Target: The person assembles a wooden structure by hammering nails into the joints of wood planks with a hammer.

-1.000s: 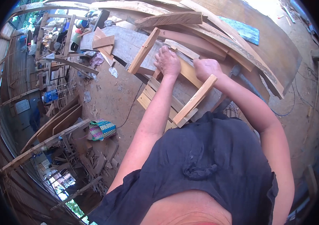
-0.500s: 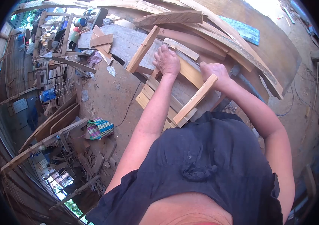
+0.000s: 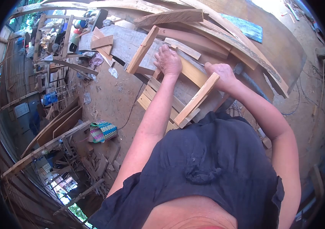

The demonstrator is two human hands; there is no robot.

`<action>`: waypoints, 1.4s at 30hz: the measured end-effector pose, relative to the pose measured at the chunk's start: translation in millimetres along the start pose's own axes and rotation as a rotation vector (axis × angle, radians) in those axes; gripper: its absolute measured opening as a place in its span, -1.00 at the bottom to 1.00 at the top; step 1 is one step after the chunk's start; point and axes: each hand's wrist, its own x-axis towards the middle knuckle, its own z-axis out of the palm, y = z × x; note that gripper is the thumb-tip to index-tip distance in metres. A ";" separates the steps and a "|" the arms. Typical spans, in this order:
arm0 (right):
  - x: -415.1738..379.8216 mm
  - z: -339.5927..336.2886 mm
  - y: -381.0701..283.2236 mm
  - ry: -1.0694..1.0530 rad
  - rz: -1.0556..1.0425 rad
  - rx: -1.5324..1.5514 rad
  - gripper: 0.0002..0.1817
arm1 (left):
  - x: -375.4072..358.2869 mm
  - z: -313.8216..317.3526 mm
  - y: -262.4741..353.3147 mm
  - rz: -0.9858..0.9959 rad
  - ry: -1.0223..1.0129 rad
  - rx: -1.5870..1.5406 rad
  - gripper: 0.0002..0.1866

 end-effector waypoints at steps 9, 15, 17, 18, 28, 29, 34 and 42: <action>58.7 18.6 -19.7 0.095 -0.033 0.044 -0.79 | 0.3 -1.0 1.2 -0.002 -0.007 0.011 -0.69; 9.1 -5.6 -4.8 0.005 0.008 -0.010 -0.78 | 0.4 -3.5 2.3 -0.007 -0.017 0.013 -0.71; 12.9 -4.2 -4.1 0.003 0.017 -0.019 -0.78 | 0.0 -5.7 3.0 -0.019 -0.053 0.002 -0.72; 28.6 0.0 -8.2 0.004 0.006 -0.014 -0.79 | 0.8 -7.9 4.7 -0.032 -0.080 -0.006 -0.72; 1.9 -0.6 -1.3 0.004 0.004 0.024 -0.81 | 1.8 -2.9 3.3 -0.017 0.012 0.012 -0.72; 2.3 0.5 -0.8 -0.003 0.006 0.022 -0.81 | 1.8 -3.3 3.4 -0.015 0.006 0.012 -0.72; 58.9 13.8 -14.6 0.054 -0.007 0.011 -0.79 | 1.4 -7.6 4.3 -0.029 -0.069 -0.008 -0.70; 11.4 4.0 -4.5 -0.003 0.019 -0.017 -0.81 | 0.6 -4.6 2.7 -0.020 -0.036 -0.003 -0.70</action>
